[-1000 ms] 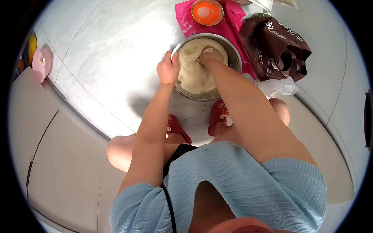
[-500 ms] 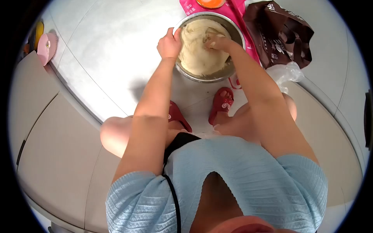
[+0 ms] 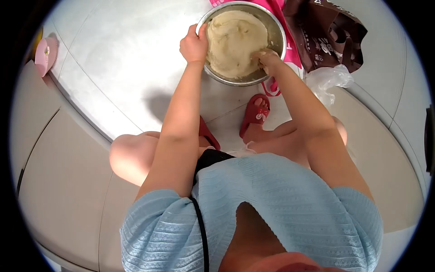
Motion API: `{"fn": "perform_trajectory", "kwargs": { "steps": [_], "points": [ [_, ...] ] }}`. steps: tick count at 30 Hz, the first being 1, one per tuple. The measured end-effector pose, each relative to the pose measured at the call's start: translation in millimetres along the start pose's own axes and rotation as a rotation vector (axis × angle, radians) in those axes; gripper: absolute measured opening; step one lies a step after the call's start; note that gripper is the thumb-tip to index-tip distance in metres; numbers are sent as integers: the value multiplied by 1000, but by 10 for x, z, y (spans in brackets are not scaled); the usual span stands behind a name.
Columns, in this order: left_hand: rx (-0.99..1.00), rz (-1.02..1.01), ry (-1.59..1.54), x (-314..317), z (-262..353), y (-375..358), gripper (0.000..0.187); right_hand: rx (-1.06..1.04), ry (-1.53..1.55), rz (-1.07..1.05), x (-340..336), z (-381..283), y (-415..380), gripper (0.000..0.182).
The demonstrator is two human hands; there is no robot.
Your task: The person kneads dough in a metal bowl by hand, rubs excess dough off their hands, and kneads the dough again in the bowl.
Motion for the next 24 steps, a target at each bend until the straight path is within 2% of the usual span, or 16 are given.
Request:
{"fn": "perform_trajectory", "kwargs": {
  "steps": [1, 6, 9, 11, 12, 14, 15, 16, 17, 18, 20, 21, 22, 23, 24],
  "points": [
    [9, 52, -41, -8, 14, -2, 32, -5, 19, 4, 17, 25, 67, 7],
    [-37, -16, -118, -1, 7, -7, 30, 57, 177, -51, 106, 59, 179, 12],
    [-1, 20, -85, -2, 3, 15, 29, 87, 226, -6, 269, 40, 140, 22],
    [-57, -65, -132, 47, -1, 92, 33, 72, 354, 84, 328, 40, 103, 33],
    [-53, -64, -131, 40, 8, 104, 33, 69, 357, 82, 372, 76, 135, 33],
    [-110, -26, -342, -35, -14, 119, 38, 135, 573, 180, 400, 223, 216, 40],
    [-148, -97, -307, -35, -81, -37, 44, 127, 575, 178, 441, 265, 186, 40],
    [-114, -44, -248, -40, -181, -251, 46, 121, 585, 156, 505, 312, 131, 40],
    [-298, -28, -303, -107, -255, -534, 44, 109, 594, 131, 564, 296, 65, 41],
    [-363, 48, -306, -47, -412, -841, 40, 106, 596, 125, 596, 263, -49, 41],
    [-378, 120, -370, -111, -486, -1065, 36, 205, 277, 37, 741, 240, -284, 47],
    [-436, 77, -354, -164, -512, -1044, 35, 150, 92, -70, 722, 281, -220, 51],
    [-493, 32, -341, -184, -575, -1027, 34, 153, 82, -73, 618, 300, -151, 51],
    [-376, 85, -391, -220, -624, -922, 34, -62, -633, -266, 655, 206, -87, 54],
    [-383, 93, -388, -249, -682, -814, 34, -58, -1106, -396, 739, 50, -357, 54]
  ]
}}
Point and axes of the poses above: each hand's wrist, its own y-axis towards the middle knuckle, its own x-axis out of the palm, z = x × y, the point moved 7 cm from there along y, towards the middle knuckle, and after that the axes turned 7 degrees about y, right-handed, at the moved point
